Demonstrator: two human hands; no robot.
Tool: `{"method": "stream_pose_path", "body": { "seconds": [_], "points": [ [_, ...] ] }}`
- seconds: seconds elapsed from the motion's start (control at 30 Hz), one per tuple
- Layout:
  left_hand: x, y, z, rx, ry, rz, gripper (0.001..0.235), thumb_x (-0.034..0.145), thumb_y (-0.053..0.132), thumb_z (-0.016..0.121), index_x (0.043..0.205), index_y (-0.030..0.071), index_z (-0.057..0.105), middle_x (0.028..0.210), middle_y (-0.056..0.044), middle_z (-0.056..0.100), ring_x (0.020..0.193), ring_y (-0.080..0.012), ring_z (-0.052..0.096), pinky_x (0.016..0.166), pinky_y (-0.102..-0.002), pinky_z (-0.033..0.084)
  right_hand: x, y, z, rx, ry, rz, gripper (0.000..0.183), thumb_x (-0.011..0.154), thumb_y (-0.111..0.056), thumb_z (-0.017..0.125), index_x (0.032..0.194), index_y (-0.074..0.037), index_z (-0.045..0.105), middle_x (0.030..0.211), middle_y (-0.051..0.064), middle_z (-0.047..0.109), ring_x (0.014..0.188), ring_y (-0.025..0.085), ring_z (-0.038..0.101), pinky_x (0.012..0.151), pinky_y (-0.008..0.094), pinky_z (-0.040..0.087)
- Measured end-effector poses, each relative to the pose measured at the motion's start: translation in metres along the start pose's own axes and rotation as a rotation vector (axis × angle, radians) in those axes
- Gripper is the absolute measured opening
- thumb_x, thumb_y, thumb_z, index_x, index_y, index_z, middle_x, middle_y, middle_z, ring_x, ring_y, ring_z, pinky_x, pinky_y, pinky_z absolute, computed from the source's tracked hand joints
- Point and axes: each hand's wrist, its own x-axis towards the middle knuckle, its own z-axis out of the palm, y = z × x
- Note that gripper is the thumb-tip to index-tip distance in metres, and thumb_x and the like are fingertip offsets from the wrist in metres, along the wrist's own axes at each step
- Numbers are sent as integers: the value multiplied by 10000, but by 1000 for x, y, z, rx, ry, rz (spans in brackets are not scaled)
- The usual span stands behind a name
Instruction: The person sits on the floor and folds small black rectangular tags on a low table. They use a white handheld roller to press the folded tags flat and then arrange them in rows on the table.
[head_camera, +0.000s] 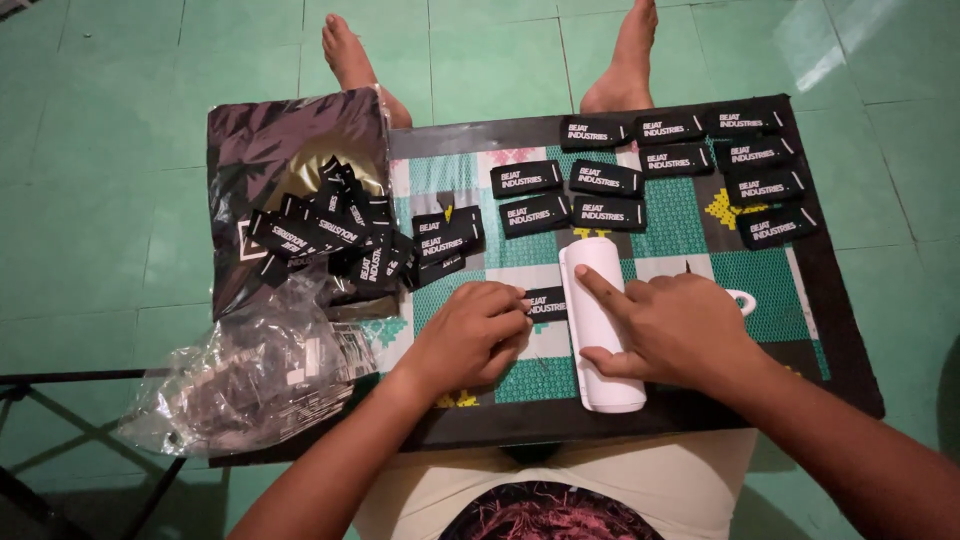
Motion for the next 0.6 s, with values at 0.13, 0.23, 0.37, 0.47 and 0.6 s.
{"method": "stream_pose_path", "body": {
  "seconds": [0.13,0.23,0.37,0.47,0.6],
  "points": [
    [-1,2,-1,7,3,-5,84,917,214,649,847,171,666,934,-35,661,1181,-266,657,989,-468,508,-2,1,1,11,-1,4,857,884,-742,404,1530,-185,487,715,110,732,626,278,760,574,405,598],
    [1,3,-2,-9,17,-4,95,931,218,647,852,169,664,932,-35,664,1165,-264,662,989,-459,503,-6,4,4,16,60,21,856,871,-750,424,1515,-192,510,681,94,716,604,272,750,566,392,590],
    [0,3,-4,7,21,16,93,926,221,657,857,159,655,947,-38,669,1163,-264,665,985,-462,504,-12,7,1,24,79,25,849,855,-736,459,1498,-186,526,677,106,716,600,300,748,571,425,593],
    [1,2,-3,-1,33,15,100,932,226,652,861,157,661,953,-40,672,1162,-264,666,988,-461,506,-23,17,4,-15,103,43,857,830,-747,478,1488,-201,532,667,101,707,597,297,747,570,418,594],
    [-4,-5,6,-25,33,27,80,921,223,657,876,158,673,971,-45,684,1179,-271,662,996,-467,498,-41,28,20,-76,153,105,824,828,-739,465,1481,-242,548,652,68,679,583,259,725,552,368,582]
  ]
}}
